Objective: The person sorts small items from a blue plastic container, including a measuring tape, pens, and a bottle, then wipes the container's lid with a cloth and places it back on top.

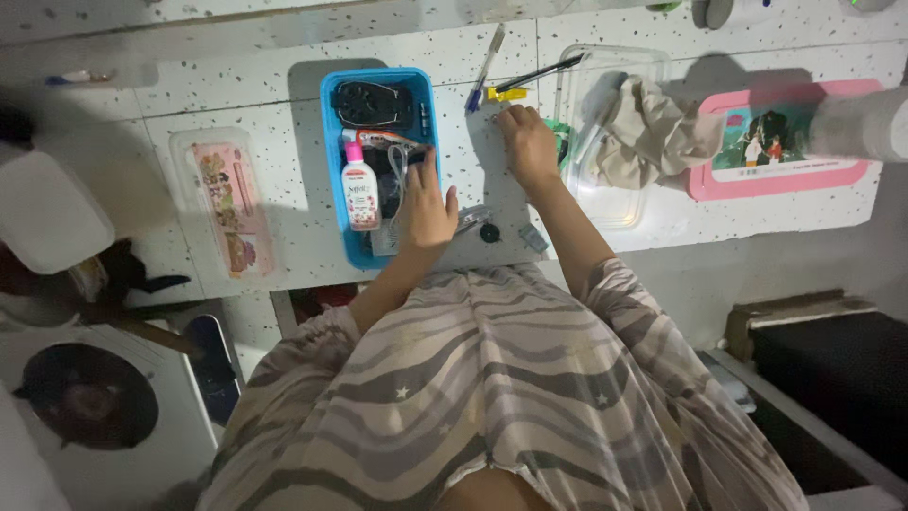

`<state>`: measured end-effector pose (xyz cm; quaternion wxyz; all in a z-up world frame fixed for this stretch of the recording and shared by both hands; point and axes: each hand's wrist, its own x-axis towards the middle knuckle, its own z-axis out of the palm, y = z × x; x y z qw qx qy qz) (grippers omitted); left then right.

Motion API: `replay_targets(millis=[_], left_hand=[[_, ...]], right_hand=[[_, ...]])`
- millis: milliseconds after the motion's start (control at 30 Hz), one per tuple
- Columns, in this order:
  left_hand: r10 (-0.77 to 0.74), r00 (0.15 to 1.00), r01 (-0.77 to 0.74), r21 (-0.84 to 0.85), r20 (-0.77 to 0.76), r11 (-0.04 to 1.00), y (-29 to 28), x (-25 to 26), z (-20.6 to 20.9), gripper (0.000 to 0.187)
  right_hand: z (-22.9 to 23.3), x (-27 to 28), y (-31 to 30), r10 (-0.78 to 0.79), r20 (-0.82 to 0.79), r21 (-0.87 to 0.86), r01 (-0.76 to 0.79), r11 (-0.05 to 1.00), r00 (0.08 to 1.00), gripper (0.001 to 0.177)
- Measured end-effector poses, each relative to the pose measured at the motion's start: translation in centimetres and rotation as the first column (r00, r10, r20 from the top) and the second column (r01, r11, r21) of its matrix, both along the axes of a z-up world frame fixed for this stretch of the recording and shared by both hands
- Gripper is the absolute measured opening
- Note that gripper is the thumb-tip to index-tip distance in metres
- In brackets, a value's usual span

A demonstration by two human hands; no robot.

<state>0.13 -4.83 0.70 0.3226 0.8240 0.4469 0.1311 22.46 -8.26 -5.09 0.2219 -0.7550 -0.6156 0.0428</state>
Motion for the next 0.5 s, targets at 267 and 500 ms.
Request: replay_targets(millis=[267, 500], left_hand=[[0.037, 0.997, -0.046, -0.134, -0.066, 0.990, -0.4, 1.4, -0.5, 0.075], [-0.021, 0.998, 0.022, -0.019, 0.065, 1.000, -2.8, 3.7, -1.6, 0.084]], right_hand=[[2.8, 0.2, -1.9, -0.136, -0.711, 0.046, 0.238, 0.970, 0.690, 0.034], [7.6, 0.6, -5.9, -0.001, -0.961, -0.059, 0.202, 0.978, -0.277, 0.014]])
